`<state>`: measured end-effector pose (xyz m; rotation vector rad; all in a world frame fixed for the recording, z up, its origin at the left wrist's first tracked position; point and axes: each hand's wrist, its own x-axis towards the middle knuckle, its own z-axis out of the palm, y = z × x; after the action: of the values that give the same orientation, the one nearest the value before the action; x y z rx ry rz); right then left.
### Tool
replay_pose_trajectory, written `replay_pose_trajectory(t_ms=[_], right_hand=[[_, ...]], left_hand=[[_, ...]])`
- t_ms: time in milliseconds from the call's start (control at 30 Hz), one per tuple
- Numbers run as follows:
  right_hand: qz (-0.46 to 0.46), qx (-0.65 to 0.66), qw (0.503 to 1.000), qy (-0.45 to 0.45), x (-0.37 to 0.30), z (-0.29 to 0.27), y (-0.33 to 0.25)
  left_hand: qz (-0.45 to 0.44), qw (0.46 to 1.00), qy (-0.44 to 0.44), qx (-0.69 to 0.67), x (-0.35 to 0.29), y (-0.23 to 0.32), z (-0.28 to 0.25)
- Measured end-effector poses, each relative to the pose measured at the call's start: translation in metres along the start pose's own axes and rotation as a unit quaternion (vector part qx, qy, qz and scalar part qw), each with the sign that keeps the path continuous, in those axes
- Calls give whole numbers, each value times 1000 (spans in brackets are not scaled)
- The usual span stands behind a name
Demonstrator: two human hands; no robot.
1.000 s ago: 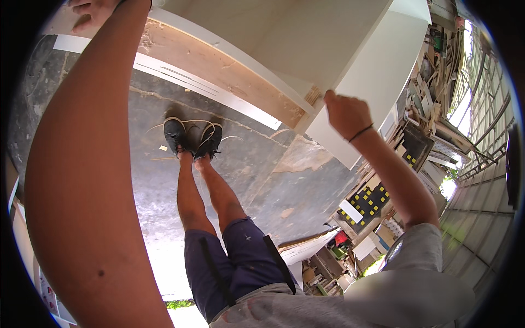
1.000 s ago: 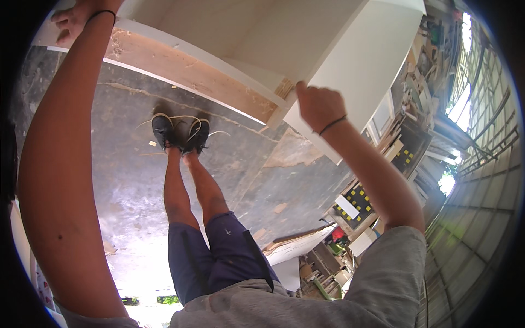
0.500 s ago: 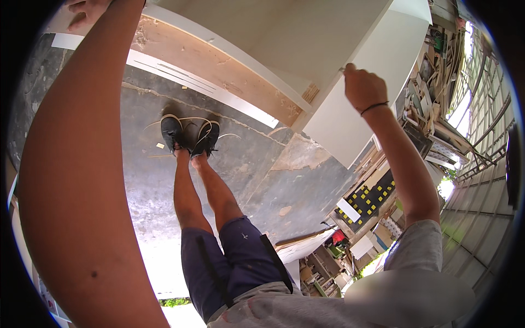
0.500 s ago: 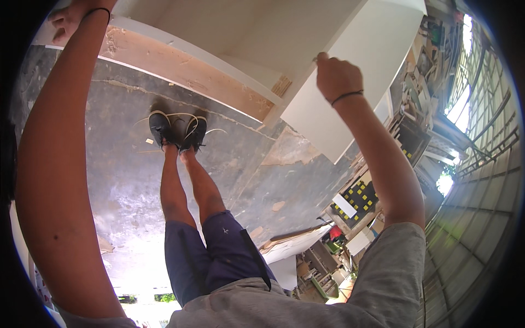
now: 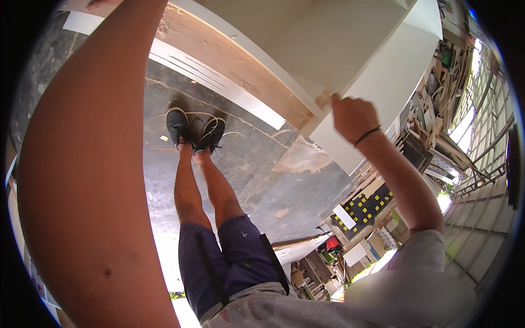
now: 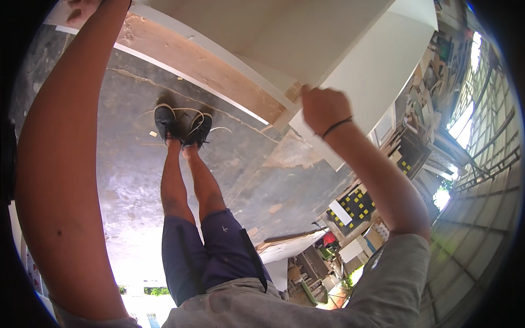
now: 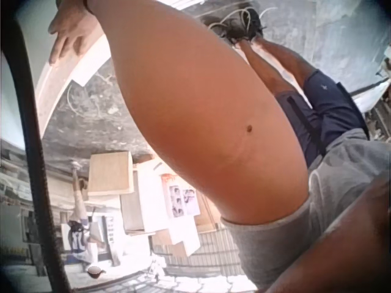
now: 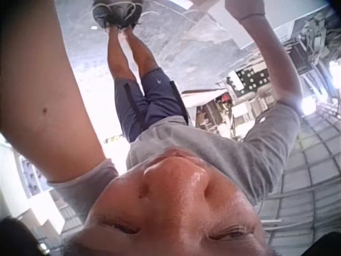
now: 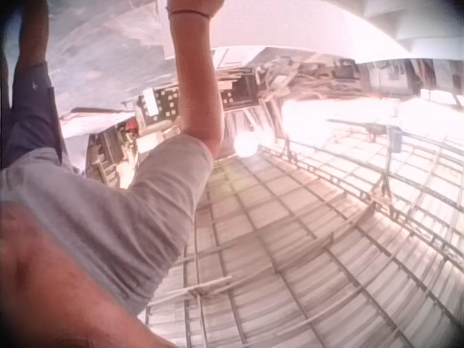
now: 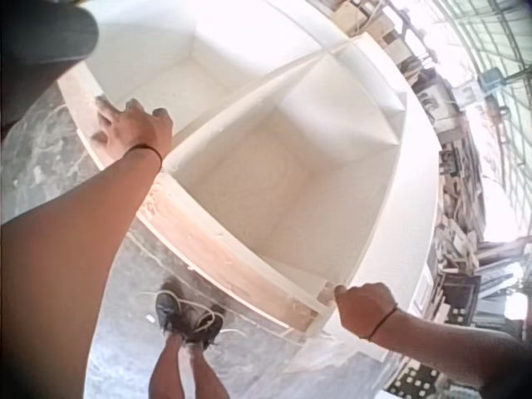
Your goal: The person sands the edges and corners of a white wooden cabinet using a sanding block. The person repeatedly rubs the sanding block along the interior and exterior edges of the cabinet compartments.
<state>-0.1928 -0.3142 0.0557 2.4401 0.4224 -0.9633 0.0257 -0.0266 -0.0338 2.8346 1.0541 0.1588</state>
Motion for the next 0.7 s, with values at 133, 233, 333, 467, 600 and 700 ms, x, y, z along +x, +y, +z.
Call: replay_pose_trajectory(t_ms=[133,233,333,467,600,700], right_hand=[[28,-2,998,-55,0,1,-2],[70,1,998,-9,15,-5,32],[24,7,999,-28,10,-9,7],[41,24,996,-70,5,-1,0],[82,18,996,-25,20,-12,31],[44,34,997,-60,-7,-2,-10]], left_hand=[[0,1000,2,-15,0,2,-5],[9,1000,-17,-23,-6,-2,-4],[6,999,-22,-24,-1,-2,-7],[-1,1000,-1,-16,1,0,-4],[11,999,-21,-36,2,-1,-7],[10,1000,-23,-14,1,-2,-7]])
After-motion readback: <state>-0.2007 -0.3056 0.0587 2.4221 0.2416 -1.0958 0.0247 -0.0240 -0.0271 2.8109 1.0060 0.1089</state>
